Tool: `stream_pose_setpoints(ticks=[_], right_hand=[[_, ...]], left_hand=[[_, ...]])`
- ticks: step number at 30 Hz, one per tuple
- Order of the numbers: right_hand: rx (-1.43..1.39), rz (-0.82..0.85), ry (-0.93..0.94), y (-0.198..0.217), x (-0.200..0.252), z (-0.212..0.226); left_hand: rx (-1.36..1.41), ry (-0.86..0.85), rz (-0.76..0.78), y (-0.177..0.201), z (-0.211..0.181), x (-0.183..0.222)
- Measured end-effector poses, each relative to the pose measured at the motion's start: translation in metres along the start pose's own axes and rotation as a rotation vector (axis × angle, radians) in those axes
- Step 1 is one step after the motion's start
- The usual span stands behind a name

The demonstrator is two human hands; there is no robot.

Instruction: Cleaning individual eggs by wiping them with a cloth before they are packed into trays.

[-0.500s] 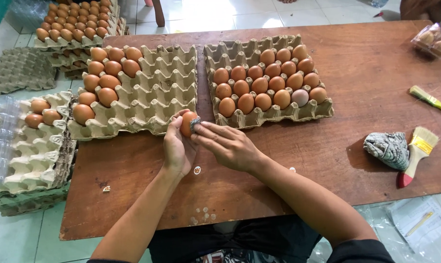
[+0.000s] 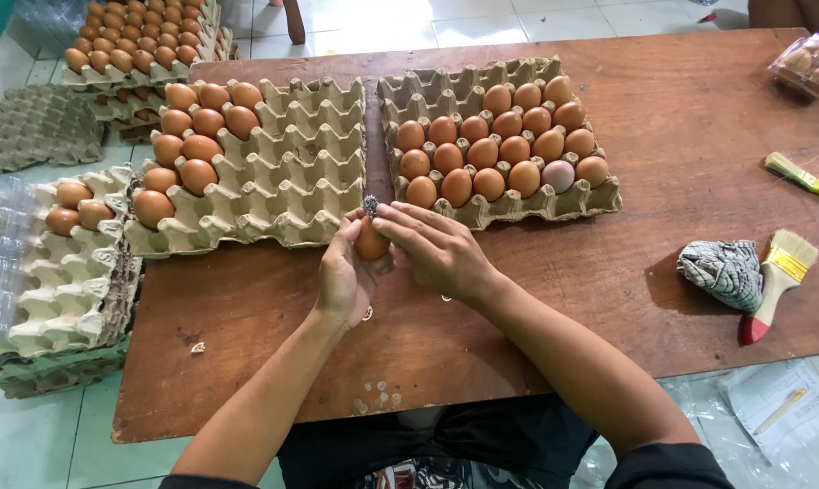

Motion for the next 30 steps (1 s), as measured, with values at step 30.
stream_pose_setpoints(ticks=[30], right_hand=[[0.0, 0.1, 0.312, -0.017, -0.006, 0.046]], left_hand=[[0.04, -0.202, -0.134, 0.032, -0.01, -0.016]])
Point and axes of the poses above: each hand's wrist, its own x-axis away from the middle knuckle, its own y-axis out of the back of the hand, z = x × y, the point moved 7 cm from there along -x, towards the middle knuckle, and after that the axes turned 4 degrees about -z, right-handed, at the moved point
